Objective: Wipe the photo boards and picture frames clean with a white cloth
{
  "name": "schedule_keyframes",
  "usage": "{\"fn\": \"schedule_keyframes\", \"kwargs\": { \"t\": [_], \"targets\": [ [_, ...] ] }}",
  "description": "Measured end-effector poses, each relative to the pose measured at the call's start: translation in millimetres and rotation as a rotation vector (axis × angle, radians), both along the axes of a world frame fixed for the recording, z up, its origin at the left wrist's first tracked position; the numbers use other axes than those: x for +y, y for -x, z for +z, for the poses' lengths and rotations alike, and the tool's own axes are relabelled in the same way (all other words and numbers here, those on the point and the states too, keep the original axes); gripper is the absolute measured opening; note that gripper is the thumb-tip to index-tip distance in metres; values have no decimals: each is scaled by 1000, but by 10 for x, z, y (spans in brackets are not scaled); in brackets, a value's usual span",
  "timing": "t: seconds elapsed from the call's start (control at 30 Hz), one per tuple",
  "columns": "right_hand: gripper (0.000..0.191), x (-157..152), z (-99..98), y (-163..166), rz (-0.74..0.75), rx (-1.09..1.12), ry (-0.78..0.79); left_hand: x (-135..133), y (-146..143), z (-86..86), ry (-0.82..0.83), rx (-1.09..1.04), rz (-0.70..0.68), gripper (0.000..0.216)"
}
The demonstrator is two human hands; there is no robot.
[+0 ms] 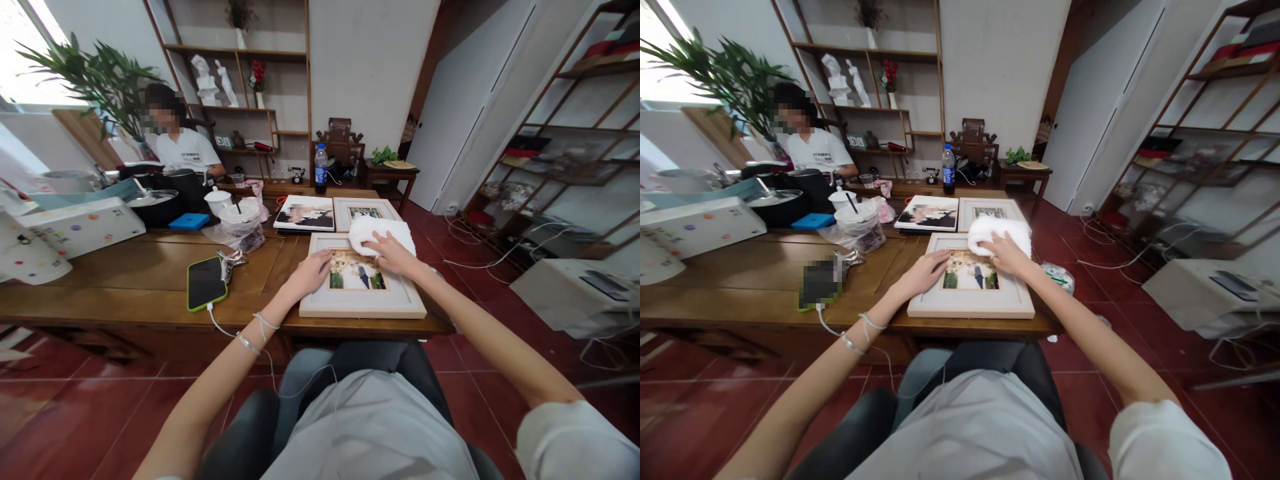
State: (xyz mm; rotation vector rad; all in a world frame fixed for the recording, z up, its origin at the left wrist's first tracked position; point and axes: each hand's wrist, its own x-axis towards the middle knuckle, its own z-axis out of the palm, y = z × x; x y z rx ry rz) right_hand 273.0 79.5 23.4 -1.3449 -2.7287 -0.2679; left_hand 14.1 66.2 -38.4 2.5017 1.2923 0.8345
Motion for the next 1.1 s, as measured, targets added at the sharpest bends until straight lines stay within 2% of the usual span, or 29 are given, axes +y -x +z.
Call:
{"fn": "schedule_keyframes", "kwargs": {
  "t": [0.17,0.33,0.43,0.5,0.57,0.7,0.8,0.9,1.0,1.1],
  "targets": [
    [61,-602,29,27,71,-32,138,11,-15,-20,13,-5,24,37],
    [64,-1299,211,118,26,-12,249,-9,-21,0,0,-16,29,38],
    [65,-1481,238,177,15,12,278,-13,-23,6,-9,-9,27,38],
    [67,-1436,180,187,33,35,268,-7,-24,2,-11,3,26,38],
    [68,-1267,86,170,60,54,229,1,-23,-6,-7,9,26,37],
    [65,-691,-53,103,57,65,118,12,-16,-15,-9,3,17,38],
    [67,-230,-50,73,-16,53,54,11,-8,-14,-12,6,16,38],
    [64,66,-9,87,-69,36,40,12,-3,-13,-8,13,14,39],
    [59,86,18,131,-45,1,56,19,-8,-13,-6,17,19,39],
    [58,-156,46,162,17,-47,134,25,-18,-13,-17,20,13,38]
  ]
}}
